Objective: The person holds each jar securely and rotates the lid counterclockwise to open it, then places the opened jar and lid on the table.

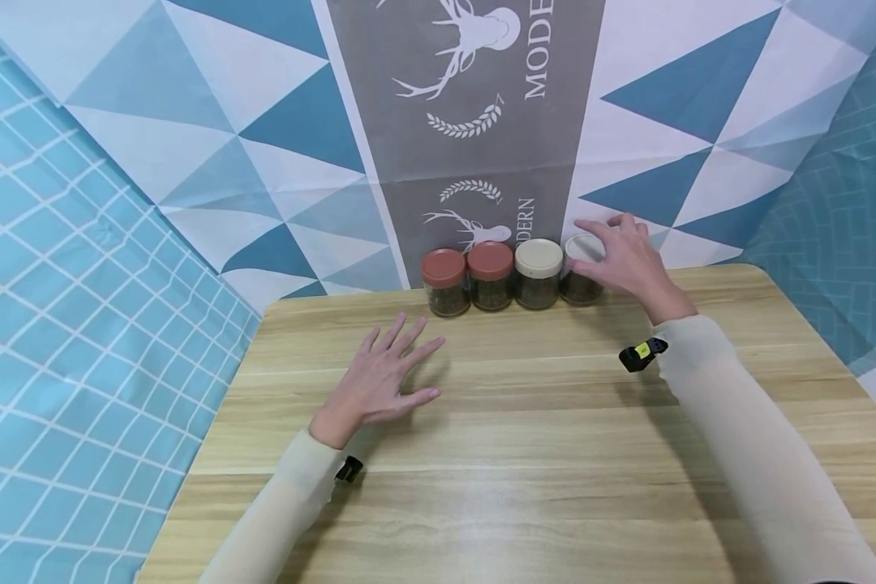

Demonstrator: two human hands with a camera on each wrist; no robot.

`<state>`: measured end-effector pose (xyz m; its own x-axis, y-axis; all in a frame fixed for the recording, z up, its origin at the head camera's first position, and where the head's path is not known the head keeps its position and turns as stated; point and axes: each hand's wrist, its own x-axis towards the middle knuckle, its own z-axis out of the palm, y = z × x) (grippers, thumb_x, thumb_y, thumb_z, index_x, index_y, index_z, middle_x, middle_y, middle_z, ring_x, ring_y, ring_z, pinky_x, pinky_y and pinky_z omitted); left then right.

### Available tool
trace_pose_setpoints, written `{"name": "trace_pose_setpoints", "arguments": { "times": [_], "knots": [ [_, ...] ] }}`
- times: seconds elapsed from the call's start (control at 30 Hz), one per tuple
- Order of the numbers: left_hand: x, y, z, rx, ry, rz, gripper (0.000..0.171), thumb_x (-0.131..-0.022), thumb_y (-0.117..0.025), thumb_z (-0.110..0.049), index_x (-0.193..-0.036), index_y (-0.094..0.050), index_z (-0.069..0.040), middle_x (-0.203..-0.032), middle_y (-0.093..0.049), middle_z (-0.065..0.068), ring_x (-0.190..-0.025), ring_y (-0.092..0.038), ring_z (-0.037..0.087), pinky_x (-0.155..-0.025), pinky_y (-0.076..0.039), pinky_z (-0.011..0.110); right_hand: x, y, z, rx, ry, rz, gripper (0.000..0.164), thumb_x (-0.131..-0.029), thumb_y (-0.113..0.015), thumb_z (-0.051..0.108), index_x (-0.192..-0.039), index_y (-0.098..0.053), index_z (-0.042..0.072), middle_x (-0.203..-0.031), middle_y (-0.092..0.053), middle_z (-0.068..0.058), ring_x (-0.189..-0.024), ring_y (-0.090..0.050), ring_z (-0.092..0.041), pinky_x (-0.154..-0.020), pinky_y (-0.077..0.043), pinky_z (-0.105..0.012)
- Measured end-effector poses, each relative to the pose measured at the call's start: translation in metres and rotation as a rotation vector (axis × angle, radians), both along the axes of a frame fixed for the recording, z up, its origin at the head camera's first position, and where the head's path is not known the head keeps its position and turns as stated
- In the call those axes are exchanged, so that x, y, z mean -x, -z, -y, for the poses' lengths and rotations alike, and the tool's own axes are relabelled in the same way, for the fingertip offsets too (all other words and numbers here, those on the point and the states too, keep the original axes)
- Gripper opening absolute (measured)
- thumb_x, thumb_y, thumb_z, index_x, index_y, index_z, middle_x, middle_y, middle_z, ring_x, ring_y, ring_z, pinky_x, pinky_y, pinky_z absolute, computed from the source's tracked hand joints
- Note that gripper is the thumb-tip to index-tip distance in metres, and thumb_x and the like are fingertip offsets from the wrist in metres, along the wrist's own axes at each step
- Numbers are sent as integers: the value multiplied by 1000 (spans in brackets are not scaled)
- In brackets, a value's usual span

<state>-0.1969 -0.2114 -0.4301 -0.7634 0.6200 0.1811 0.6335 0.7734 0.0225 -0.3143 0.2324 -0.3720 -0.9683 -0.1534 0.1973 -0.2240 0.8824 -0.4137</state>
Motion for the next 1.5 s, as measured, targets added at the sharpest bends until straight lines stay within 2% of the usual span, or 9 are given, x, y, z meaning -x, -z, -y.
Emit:
{"name": "trace_pose_setpoints", "arguments": {
  "times": [0.3,0.53,0.77,0.97,1.3,1.5],
  "knots": [
    [1,3,0,6,-12,16,115,-94,1,-100,-173,-48,-31,-183,-40,16,-172,-32,49,-131,-33,82,10,10,2,-37,-4,43,80,-103,-71,46,-173,-44,17,-163,-38,-43,-137,-44,-62,-96,-53,-77],
    [1,4,0,14,-16,7,116,-94,2,-99,-173,-48,-31,-184,-40,14,-172,-32,49,-130,-34,82,12,13,3,-60,-7,86,82,-104,-69,45,-175,-41,17,-160,-38,-43,-130,-46,-60,-94,-53,-73],
    [1,5,0,9,-12,18,116,-94,2,-99,-173,-47,-31,-184,-39,15,-172,-31,50,-132,-32,82,12,17,4,-18,-26,118,80,-106,-68,43,-176,-40,17,-163,-37,-42,-132,-47,-60,-101,-50,-74],
    [0,4,0,5,-16,19,116,-94,2,-99,-173,-47,-31,-184,-38,14,-173,-30,50,-132,-31,81,15,23,5,6,-29,91,79,-105,-70,40,-174,-42,16,-163,-38,-39,-129,-52,-57,-100,-51,-72],
    [-1,6,1,1,-14,24,108,-98,-5,-97,-173,-47,-32,-185,-37,14,-172,-32,50,-132,-31,82,15,25,6,20,18,68,75,-102,-75,39,-169,-48,17,-149,-45,-39,-120,-56,-53,-98,-53,-71],
    [0,7,2,2,-19,27,113,-95,1,-99,-173,-46,-32,-185,-38,14,-172,-32,50,-132,-30,82,17,25,7,13,28,59,74,-102,-75,39,-168,-50,16,-149,-46,-40,-119,-57,-53,-97,-53,-70]
  ]
}}
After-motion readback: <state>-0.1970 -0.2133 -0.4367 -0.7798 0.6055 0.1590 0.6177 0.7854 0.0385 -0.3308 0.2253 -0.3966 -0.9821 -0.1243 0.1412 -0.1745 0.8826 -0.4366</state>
